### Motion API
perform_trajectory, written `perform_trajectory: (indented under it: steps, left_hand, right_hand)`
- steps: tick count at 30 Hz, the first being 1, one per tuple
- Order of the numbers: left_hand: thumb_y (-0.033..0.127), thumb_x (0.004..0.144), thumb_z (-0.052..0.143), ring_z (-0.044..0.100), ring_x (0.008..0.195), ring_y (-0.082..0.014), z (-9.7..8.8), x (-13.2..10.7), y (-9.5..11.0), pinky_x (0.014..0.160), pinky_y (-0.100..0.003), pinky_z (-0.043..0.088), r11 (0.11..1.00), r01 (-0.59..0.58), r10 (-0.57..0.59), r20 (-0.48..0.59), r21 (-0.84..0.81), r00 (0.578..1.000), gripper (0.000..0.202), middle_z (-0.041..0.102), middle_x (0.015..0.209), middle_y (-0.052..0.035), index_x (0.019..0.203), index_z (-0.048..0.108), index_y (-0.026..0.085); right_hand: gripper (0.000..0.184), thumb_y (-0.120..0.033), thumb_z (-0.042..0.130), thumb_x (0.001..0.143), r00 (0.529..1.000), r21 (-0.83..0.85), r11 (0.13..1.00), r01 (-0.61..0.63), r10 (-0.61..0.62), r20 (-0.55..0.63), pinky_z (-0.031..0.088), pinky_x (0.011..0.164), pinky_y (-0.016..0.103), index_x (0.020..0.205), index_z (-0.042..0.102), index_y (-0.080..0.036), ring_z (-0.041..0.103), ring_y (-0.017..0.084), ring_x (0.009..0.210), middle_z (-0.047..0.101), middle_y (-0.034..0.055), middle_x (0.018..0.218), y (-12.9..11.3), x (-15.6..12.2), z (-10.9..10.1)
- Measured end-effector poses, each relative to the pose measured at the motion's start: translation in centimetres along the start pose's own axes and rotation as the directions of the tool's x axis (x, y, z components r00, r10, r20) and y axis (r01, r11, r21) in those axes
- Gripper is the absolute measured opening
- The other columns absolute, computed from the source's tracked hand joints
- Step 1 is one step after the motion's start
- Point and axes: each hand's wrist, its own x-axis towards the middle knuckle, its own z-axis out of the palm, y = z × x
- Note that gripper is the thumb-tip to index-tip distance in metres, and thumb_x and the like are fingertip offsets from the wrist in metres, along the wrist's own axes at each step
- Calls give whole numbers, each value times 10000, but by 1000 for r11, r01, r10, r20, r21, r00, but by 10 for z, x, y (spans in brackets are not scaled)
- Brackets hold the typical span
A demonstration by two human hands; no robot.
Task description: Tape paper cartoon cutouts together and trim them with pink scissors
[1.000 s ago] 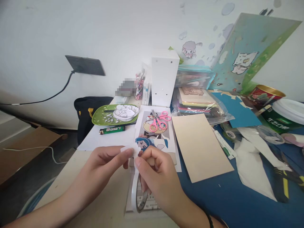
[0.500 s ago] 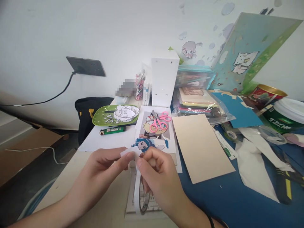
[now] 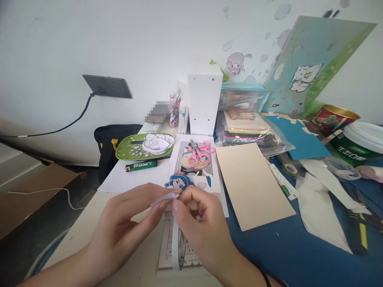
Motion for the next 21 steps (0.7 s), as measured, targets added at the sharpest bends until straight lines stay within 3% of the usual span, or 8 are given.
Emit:
perform_trajectory:
  steps: [2, 4, 6, 8, 10, 12, 16, 21]
  left_hand:
    - [141, 832, 573, 627, 834, -194, -2, -1, 0, 766, -308, 477, 998, -69, 69, -14, -12, 998, 228, 718, 945, -65, 1023, 671, 218]
    - [229, 844, 572, 605, 866, -204, -3, -3, 0, 774, -316, 467, 994, -93, 92, -22, -57, 996, 255, 702, 974, -68, 1086, 652, 224]
    - [357, 878, 507, 574, 854, -202, -3, -5, 0, 735, -306, 453, 989, -76, 70, -52, -127, 996, 303, 679, 975, -69, 1118, 637, 225]
    - [454, 900, 415, 538, 797, -190, -4, -7, 0, 683, -292, 430, 976, -24, 4, -93, -216, 996, 362, 655, 915, -58, 1053, 650, 226]
    - [510, 901, 356, 504, 736, -179, -5, -6, -1, 652, -286, 412, 946, 76, -109, -91, -315, 990, 420, 619, 815, -43, 914, 657, 218]
    - [546, 895, 316, 488, 695, -173, -6, -4, -2, 629, -285, 409, 887, 217, -242, -11, -407, 970, 483, 586, 753, -39, 806, 641, 201]
    - [554, 872, 381, 502, 635, -152, -6, 3, -7, 557, -261, 418, 710, 470, -401, 248, -525, 882, 477, 597, 728, -48, 781, 646, 168]
    - [502, 820, 531, 509, 534, -100, -1, 5, -14, 452, -184, 385, 427, 642, -411, 496, -637, 765, 376, 618, 659, -38, 747, 631, 146]
  right_hand:
    - [261, -298, 510, 874, 987, -142, 977, 158, -162, -12, 274, 368, 196, 639, 438, -212, 337, 71, 368, 380, -76, 442, -2, -4, -4]
    - [151, -221, 523, 856, 916, -336, 864, 374, -401, -9, 339, 410, 213, 715, 470, -228, 410, 95, 412, 426, -63, 479, -5, -8, -8]
    - [115, -151, 545, 814, 777, -542, 639, 546, -628, 42, 400, 466, 238, 825, 483, -247, 490, 120, 462, 516, -47, 527, -7, -10, -12]
    - [223, -99, 559, 774, 627, -701, 361, 615, -763, 158, 419, 490, 261, 920, 480, -248, 541, 142, 495, 583, -27, 565, -6, -9, -16]
    - [278, -69, 559, 757, 536, -776, 118, 619, -786, 308, 414, 488, 275, 974, 480, -225, 553, 153, 504, 609, -10, 573, -4, -5, -20]
    - [282, -63, 555, 766, 489, -789, -48, 613, -761, 426, 404, 488, 282, 1006, 486, -195, 544, 151, 502, 612, -3, 569, 0, 0, -24]
    - [195, -106, 568, 805, 441, -784, -174, 595, -745, 500, 369, 472, 280, 986, 521, -158, 496, 130, 469, 589, -8, 541, 3, 5, -25]
    - [141, -132, 573, 819, 412, -784, -233, 576, -746, 524, 362, 467, 273, 959, 566, -127, 489, 124, 474, 579, -2, 530, 0, 3, -22]
